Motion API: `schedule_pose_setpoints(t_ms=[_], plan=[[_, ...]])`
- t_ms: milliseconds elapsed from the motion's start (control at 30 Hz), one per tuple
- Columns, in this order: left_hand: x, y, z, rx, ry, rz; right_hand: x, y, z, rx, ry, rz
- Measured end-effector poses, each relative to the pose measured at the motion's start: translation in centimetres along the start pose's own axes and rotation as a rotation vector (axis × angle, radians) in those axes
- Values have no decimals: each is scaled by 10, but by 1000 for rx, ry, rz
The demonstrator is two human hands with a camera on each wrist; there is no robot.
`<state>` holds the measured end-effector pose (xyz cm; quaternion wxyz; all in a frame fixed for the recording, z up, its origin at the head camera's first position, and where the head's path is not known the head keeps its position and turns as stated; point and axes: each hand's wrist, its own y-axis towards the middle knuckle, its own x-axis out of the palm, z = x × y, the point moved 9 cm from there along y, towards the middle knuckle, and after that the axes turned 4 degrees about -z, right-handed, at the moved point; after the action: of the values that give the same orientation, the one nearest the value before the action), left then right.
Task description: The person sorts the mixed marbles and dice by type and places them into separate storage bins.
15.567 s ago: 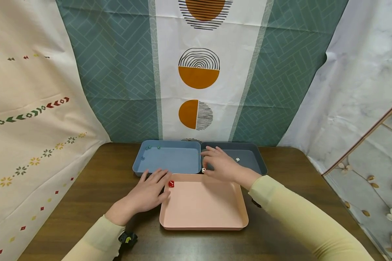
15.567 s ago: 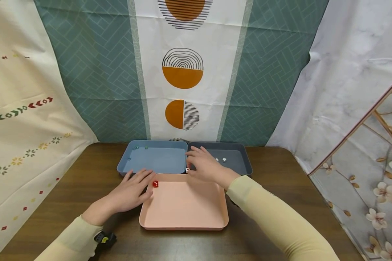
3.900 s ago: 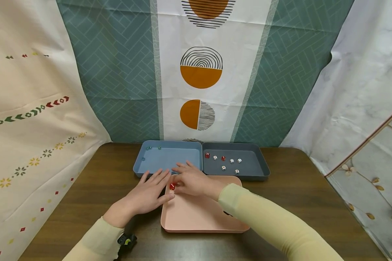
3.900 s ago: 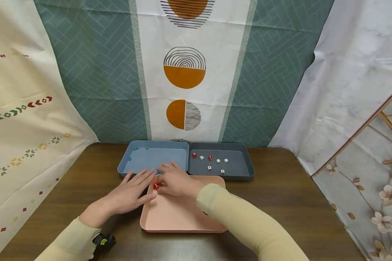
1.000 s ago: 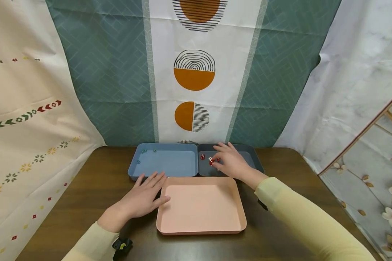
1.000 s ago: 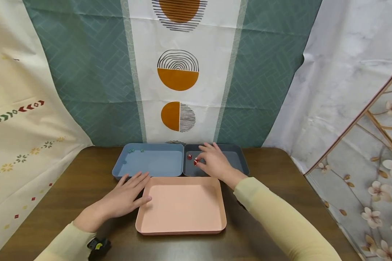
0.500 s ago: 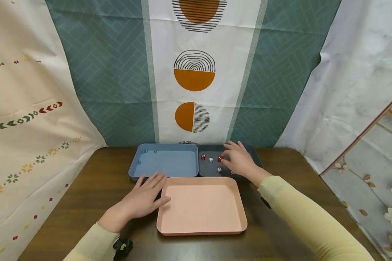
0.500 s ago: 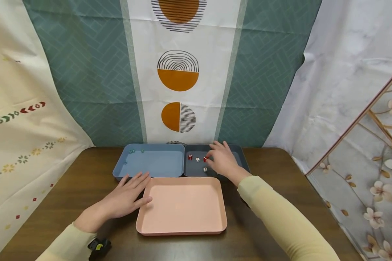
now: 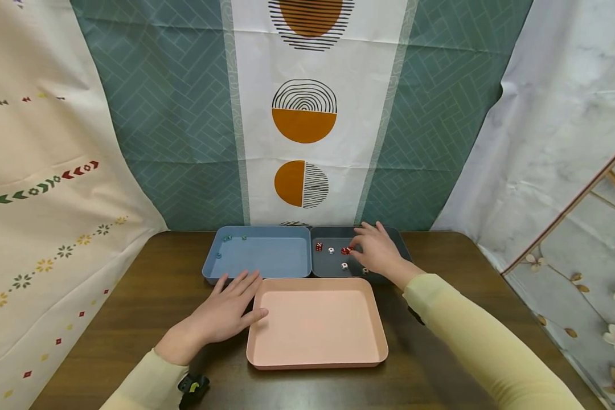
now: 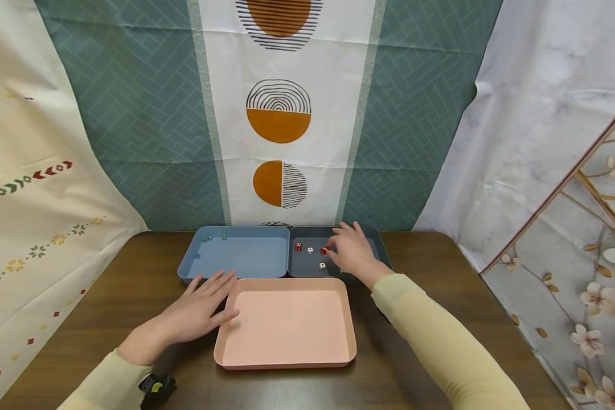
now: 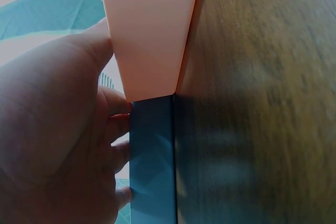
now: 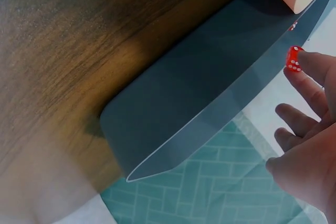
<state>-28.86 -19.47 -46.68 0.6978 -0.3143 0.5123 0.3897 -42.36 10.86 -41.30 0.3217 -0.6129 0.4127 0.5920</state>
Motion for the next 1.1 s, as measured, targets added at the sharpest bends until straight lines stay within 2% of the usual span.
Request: schedule_pose_setpoints(t_ms=[400, 767, 933, 1100], plan=[[-1, 2, 2, 1, 15, 1, 4, 1, 4, 27, -20, -27], [4, 3, -5, -6, 21, -2, 0, -2, -1, 11, -13, -13], [4, 2, -8, -8, 8, 6, -1, -11, -2, 6, 15, 7], [4, 3, -8, -6, -11, 3, -3, -24, -7, -37, 43, 56]])
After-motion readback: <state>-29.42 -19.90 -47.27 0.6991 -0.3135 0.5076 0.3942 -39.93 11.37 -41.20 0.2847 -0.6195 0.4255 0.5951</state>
